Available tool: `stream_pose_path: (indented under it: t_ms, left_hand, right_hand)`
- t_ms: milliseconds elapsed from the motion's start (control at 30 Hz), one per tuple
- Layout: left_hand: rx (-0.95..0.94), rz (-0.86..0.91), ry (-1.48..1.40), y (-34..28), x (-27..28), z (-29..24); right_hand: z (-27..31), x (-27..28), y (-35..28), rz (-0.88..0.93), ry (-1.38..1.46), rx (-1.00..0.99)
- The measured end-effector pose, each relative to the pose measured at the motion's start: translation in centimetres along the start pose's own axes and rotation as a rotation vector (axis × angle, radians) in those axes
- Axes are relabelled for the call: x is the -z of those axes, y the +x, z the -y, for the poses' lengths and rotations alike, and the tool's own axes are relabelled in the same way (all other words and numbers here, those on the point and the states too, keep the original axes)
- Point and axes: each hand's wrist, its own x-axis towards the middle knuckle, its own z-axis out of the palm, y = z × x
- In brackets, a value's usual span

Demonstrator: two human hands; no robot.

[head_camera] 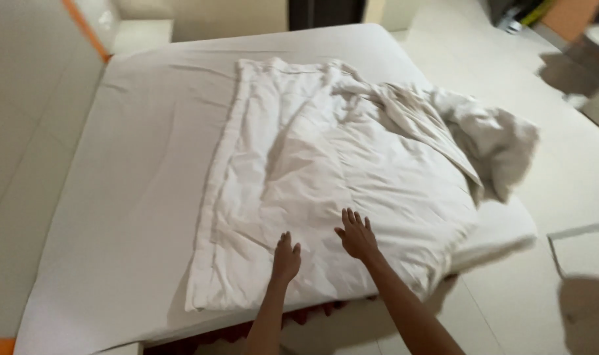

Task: The person folds a white duvet on a bed by hand. They repeatedly smooth, fold, and adjust the duvet to create a neat rectangular shape on the mattress.

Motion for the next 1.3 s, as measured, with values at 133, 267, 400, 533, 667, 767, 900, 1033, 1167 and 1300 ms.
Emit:
stream_pose_path:
  t_ms: [133, 267, 400, 533, 667, 767, 900, 1033, 1167, 1300]
  left_hand:
    - [-0.103, 0.094, 0.089, -2.9, -5.4, -6.7]
    - [-0.147, 0.185, 0.086, -3.8, -9.9, -12.9]
    - [-0.293, 0.188, 0.084, -4.1, -13.8, -18.5]
    - [-0.402, 0.12, 0.095, -3.9, -15.7, -23.7]
    - [-0.405, 0.107, 0.176, -2.1, -17.3, -27.1]
    - [-0.465, 0.029, 0.224, 1.4, -19.6, -28.5]
    - [-0.454, -0.084, 0.322, 4.8, -20.7, -29.9]
    - [-0.405, -0.124, 0.345, 5.5, -20.8, -30.7]
    - [-0.306, -0.187, 0.317, 6.6, -20.7, -31.0]
    - [-0.229, -0.24, 0.329, 7.5, -21.6, -30.4]
  right_hand:
    - [-5.5, 2.5, -6.8, -0.066, 0.029, -0.075]
    - [-10.0, 4.8, -10.5, -0.079, 0.024, -0.171]
    - [-12.9, 7.0, -12.7, -0.199, 0.013, -0.151]
    - [-14.2, 9.5, -13.1, -0.236, 0.031, -0.148]
    - [-17.1, 10.0, -11.1, -0.28, 0.03, -0.092]
    - [-19.5, 11.0, -8.3, -0.311, 0.013, -0.013]
    - [-21.2, 12.8, -4.4, -0.246, 0.018, 0.059]
    - [-22.6, 13.3, -1.2, -0.237, -0.005, 0.137]
    - [-23.9, 12.8, 1.5, -0.179, -0.025, 0.236]
    - [-24.8, 14.6, 4.0, -0.155, -0.04, 0.334]
